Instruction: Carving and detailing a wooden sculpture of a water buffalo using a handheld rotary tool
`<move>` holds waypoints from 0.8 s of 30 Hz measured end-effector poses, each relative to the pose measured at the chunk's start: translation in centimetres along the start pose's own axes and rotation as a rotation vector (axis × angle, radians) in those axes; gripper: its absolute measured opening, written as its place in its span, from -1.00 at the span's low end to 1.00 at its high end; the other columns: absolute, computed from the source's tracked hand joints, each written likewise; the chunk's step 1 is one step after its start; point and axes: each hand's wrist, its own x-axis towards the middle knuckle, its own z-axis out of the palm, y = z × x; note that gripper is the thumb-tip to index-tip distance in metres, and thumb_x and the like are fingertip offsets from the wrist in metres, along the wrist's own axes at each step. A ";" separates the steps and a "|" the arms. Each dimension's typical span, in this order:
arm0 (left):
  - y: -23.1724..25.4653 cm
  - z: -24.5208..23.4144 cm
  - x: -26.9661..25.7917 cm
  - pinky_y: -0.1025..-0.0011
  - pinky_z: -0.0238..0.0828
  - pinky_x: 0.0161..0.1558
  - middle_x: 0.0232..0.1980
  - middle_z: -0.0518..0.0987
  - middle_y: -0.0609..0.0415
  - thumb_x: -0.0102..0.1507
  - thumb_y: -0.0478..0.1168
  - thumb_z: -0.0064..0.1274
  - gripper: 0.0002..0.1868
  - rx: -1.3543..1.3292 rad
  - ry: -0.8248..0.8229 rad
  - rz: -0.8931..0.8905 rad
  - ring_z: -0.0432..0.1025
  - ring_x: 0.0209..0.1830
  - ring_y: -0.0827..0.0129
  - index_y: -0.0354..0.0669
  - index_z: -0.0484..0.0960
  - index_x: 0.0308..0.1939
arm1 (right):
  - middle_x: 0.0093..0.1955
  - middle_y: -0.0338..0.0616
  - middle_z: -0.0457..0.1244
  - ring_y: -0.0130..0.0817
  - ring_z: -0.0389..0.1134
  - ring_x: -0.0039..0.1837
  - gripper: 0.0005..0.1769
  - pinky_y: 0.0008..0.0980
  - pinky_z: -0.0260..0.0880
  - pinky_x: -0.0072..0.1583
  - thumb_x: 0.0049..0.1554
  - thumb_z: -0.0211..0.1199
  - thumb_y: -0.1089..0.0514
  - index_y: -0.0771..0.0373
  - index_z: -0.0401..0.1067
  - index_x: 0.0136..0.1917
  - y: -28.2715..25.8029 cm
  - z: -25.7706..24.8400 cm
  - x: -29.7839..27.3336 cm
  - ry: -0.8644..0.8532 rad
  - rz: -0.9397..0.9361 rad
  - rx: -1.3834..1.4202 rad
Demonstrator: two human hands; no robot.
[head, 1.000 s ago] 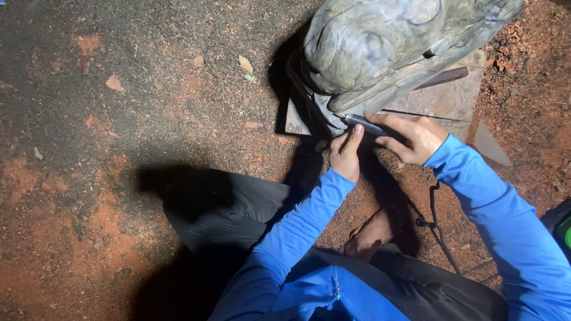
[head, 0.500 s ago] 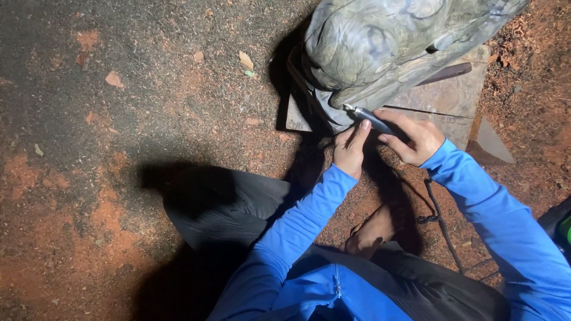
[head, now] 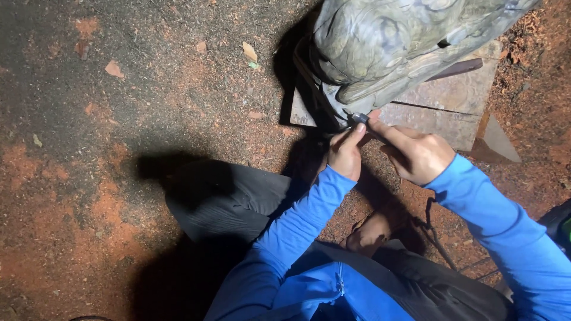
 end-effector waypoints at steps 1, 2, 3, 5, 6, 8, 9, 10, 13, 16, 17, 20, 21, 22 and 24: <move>-0.6 -0.3 0.4 0.27 0.36 0.11 -0.27 0.63 0.01 0.22 -0.23 0.25 -0.84 0.004 0.000 -0.002 0.46 -0.13 0.30 -0.30 0.75 -0.28 | -0.01 0.20 0.42 0.21 0.48 -0.15 -0.46 0.10 0.56 -0.13 0.15 0.26 0.24 0.21 0.40 0.42 0.3 0.3 0.0 0.001 0.002 0.003; -1.2 -0.5 0.8 0.25 0.41 0.08 -0.23 0.66 0.00 0.23 -0.20 0.25 -0.82 -0.013 -0.001 -0.034 0.49 -0.13 0.29 -0.29 0.76 -0.23 | -0.01 0.15 0.42 0.19 0.48 -0.15 -0.46 0.09 0.56 -0.13 0.17 0.25 0.20 0.17 0.39 0.43 0.6 0.6 0.1 -0.008 0.018 -0.017; -1.8 -0.7 1.1 0.23 0.45 0.04 -0.20 0.68 -0.01 0.24 -0.18 0.25 -0.78 -0.029 -0.003 -0.066 0.52 -0.12 0.27 -0.28 0.76 -0.18 | -0.01 0.09 0.42 0.17 0.48 -0.16 -0.47 0.07 0.57 -0.14 0.19 0.24 0.16 0.12 0.39 0.43 0.9 0.8 0.1 -0.018 0.034 -0.037; -2.2 -0.9 1.3 0.21 0.45 0.04 -0.18 0.68 -0.02 0.26 -0.17 0.23 -0.77 -0.025 -0.007 -0.075 0.52 -0.12 0.26 -0.30 0.75 -0.15 | -0.01 0.10 0.42 0.18 0.48 -0.16 -0.48 0.08 0.56 -0.13 0.19 0.24 0.16 0.14 0.40 0.42 0.8 0.8 0.2 -0.018 0.040 -0.029; -2.4 -0.9 1.5 0.19 0.44 0.04 -0.16 0.68 -0.03 0.29 -0.17 0.20 -0.75 -0.021 -0.011 -0.081 0.51 -0.11 0.25 -0.32 0.75 -0.12 | -0.01 0.10 0.42 0.19 0.48 -0.15 -0.49 0.09 0.56 -0.13 0.19 0.24 0.17 0.16 0.41 0.41 0.7 0.7 0.3 -0.018 0.043 -0.021; -2.7 -0.9 1.7 0.19 0.44 0.06 -0.14 0.69 -0.03 0.28 -0.17 0.21 -0.75 -0.009 -0.008 -0.079 0.52 -0.09 0.26 -0.31 0.75 -0.11 | -0.03 0.11 0.43 0.18 0.49 -0.16 -0.50 0.08 0.57 -0.13 0.19 0.24 0.19 0.16 0.42 0.40 0.4 0.3 0.6 -0.024 0.052 -0.025; -2.9 -0.9 1.7 0.18 0.44 0.08 -0.12 0.69 -0.03 0.28 -0.17 0.22 -0.76 0.003 -0.004 -0.080 0.52 -0.07 0.26 -0.29 0.75 -0.10 | -0.04 0.11 0.43 0.17 0.49 -0.17 -0.51 0.07 0.58 -0.12 0.19 0.24 0.20 0.17 0.43 0.39 0.3 0.1 0.7 -0.032 0.063 -0.030; -3.3 -1.1 1.9 0.18 0.44 0.08 -0.12 0.69 -0.03 0.28 -0.17 0.22 -0.76 0.005 -0.005 -0.082 0.52 -0.07 0.26 -0.29 0.75 -0.10 | -0.04 0.11 0.43 0.17 0.49 -0.17 -0.51 0.07 0.58 -0.12 0.19 0.24 0.20 0.17 0.43 0.39 0.4 0.0 0.6 -0.031 0.066 -0.028; -5.2 -2.2 2.6 0.15 0.43 0.11 -0.09 0.68 -0.08 0.30 -0.18 0.21 -0.74 0.018 -0.009 -0.089 0.51 -0.04 0.21 -0.35 0.73 -0.08 | -0.04 0.14 0.43 0.19 0.48 -0.18 -0.51 0.08 0.57 -0.12 0.19 0.26 0.20 0.20 0.44 0.40 0.8 -0.3 0.5 -0.015 0.065 -0.007; -7.1 -3.2 3.2 0.10 0.44 0.13 -0.10 0.67 -0.10 0.28 -0.17 0.25 -0.71 0.055 0.012 -0.101 0.52 -0.02 0.17 -0.33 0.72 -0.06 | -0.05 0.16 0.43 0.17 0.48 -0.22 -0.48 0.01 0.57 -0.17 0.15 0.27 0.24 0.20 0.43 0.40 1.3 -0.7 0.5 -0.032 0.058 0.008; -6.9 -2.9 3.1 0.09 0.43 0.15 -0.08 0.67 -0.07 0.28 -0.15 0.25 -0.71 0.074 0.017 -0.107 0.51 0.00 0.21 -0.31 0.72 -0.04 | -0.06 0.18 0.43 0.16 0.48 -0.24 -0.51 -0.01 0.57 -0.18 0.16 0.26 0.25 0.23 0.45 0.37 1.5 -0.8 0.5 -0.032 0.051 0.025; -6.8 -2.4 2.9 0.08 0.42 0.17 -0.06 0.67 -0.06 0.28 -0.12 0.25 -0.69 0.111 0.015 -0.117 0.50 0.04 0.22 -0.28 0.71 -0.01 | -0.08 0.23 0.43 0.16 0.48 -0.27 -0.52 -0.02 0.58 -0.20 0.15 0.26 0.30 0.25 0.46 0.35 1.9 -1.2 0.5 -0.038 0.054 0.054; -6.8 -2.2 3.0 0.06 0.42 0.17 -0.05 0.66 -0.09 0.28 -0.11 0.25 -0.67 0.128 0.010 -0.119 0.50 0.06 0.20 -0.28 0.71 0.00 | -0.09 0.24 0.43 0.16 0.47 -0.29 -0.51 -0.01 0.58 -0.20 0.14 0.25 0.33 0.26 0.46 0.36 2.0 -1.3 0.5 -0.046 0.061 0.066; -7.3 -2.5 3.1 0.06 0.42 0.17 -0.05 0.66 -0.09 0.28 -0.11 0.25 -0.67 0.131 0.008 -0.120 0.50 0.06 0.20 -0.28 0.71 0.00 | -0.09 0.24 0.43 0.16 0.47 -0.29 -0.51 -0.01 0.58 -0.20 0.14 0.25 0.33 0.26 0.46 0.36 2.0 -1.6 0.7 -0.043 0.063 0.067; -8.3 -3.0 3.3 0.09 0.42 0.20 -0.04 0.67 -0.08 0.29 -0.10 0.26 -0.66 0.168 0.014 -0.124 0.50 0.09 0.23 -0.28 0.71 0.00 | -0.09 0.30 0.42 0.17 0.47 -0.29 -0.61 -0.01 0.55 -0.21 0.15 0.25 0.34 0.36 0.49 0.27 2.0 -2.1 1.0 -0.033 0.044 0.111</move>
